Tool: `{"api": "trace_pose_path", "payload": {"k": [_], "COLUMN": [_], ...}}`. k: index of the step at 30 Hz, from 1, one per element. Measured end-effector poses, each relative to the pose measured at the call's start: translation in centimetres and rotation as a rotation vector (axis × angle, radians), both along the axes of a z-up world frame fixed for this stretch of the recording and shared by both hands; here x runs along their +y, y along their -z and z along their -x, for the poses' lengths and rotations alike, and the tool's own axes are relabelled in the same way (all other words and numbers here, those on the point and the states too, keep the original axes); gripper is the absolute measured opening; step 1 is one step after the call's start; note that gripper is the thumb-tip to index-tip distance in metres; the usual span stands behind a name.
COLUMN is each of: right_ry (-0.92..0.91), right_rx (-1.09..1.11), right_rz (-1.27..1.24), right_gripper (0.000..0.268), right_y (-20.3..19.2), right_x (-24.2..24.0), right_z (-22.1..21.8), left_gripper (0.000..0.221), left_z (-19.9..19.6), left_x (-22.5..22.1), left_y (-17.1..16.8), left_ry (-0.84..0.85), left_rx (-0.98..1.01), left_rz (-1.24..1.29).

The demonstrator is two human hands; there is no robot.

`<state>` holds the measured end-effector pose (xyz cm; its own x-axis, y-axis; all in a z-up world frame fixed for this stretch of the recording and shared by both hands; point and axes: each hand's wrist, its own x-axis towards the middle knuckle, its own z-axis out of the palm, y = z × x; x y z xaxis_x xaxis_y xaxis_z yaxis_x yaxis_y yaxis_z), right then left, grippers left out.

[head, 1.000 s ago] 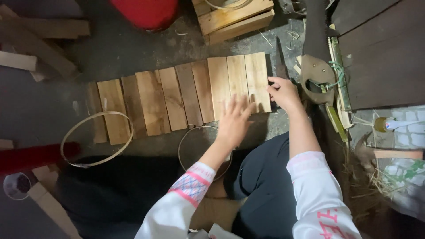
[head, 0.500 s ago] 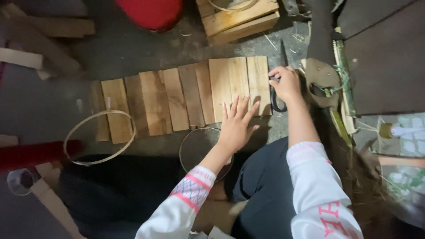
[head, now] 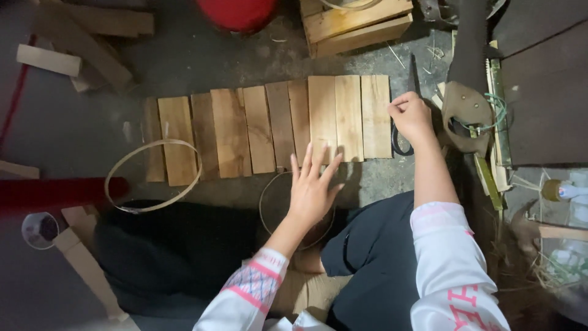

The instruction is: Assembling a wooden container by fitting individual slats into a circular hoop frame and securing them.

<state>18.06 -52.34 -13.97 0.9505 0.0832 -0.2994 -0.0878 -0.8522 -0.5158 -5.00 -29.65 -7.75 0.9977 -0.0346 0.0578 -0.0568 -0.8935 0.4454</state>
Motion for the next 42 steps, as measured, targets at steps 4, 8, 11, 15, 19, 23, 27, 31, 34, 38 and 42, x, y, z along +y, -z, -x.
{"api": "trace_pose_path", "payload": {"k": [4, 8, 11, 15, 19, 23, 27, 31, 34, 38, 42], "right_ry": [0.121, 0.084, 0.058, 0.061, 0.175, 0.237, 0.285, 0.297, 0.323, 0.287, 0.256], "right_rx": [0.088, 0.141, 0.145, 0.13, 0.093, -0.015, -0.044, -0.031, -0.017, -0.014, 0.049], "right_rz": [-0.041, -0.063, -0.063, -0.094, -0.23, -0.279, -0.295, -0.358, -0.461, -0.429, -0.391], "right_gripper": [0.044, 0.047, 0.046, 0.053, 0.041, 0.042, 0.048, 0.053, 0.052, 0.045, 0.045], "right_y": [0.8, 0.4, 0.0, -2.4, 0.4, 2.4, 5.0, 2.0, 1.2, 1.9, 3.6], "right_x": [0.2, 0.8, 1.3, 2.3, 0.3, -1.3, -2.0, -1.4, -1.3, -2.1, -3.0], "right_z": [-0.7, -0.1, 0.1, 0.5, -0.8, -1.8, -2.8, -1.9, -1.4, -1.4, -2.1], "left_gripper": [0.077, 0.077, 0.081, 0.097, 0.099, 0.083, 0.093, 0.096, 0.095, 0.089, 0.09], "left_z": [-3.8, -6.0, -6.2, -6.7, -7.0, -7.1, -7.0, -7.3, -7.6, -7.7, -7.8], "left_x": [-0.4, 0.8, 0.9, -0.4, -0.4, 0.2, 0.2, 0.4, 0.7, 0.8, 0.9], "left_y": [1.8, 4.2, 4.6, 5.1, 6.1, 7.0, 6.7, 6.6, 6.2, 5.7, 6.2], "left_ry": [0.019, -0.072, -0.103, -0.088, -0.048, -0.039, -0.046, -0.083, -0.101, -0.086, -0.084], "left_rx": [0.032, 0.058, 0.102, 0.086, 0.074, 0.005, 0.022, 0.064, 0.141, 0.252, 0.259], "left_rz": [-0.101, -0.185, -0.207, -0.271, -0.246, 0.032, -0.011, -0.015, -0.026, -0.069, -0.07]}}
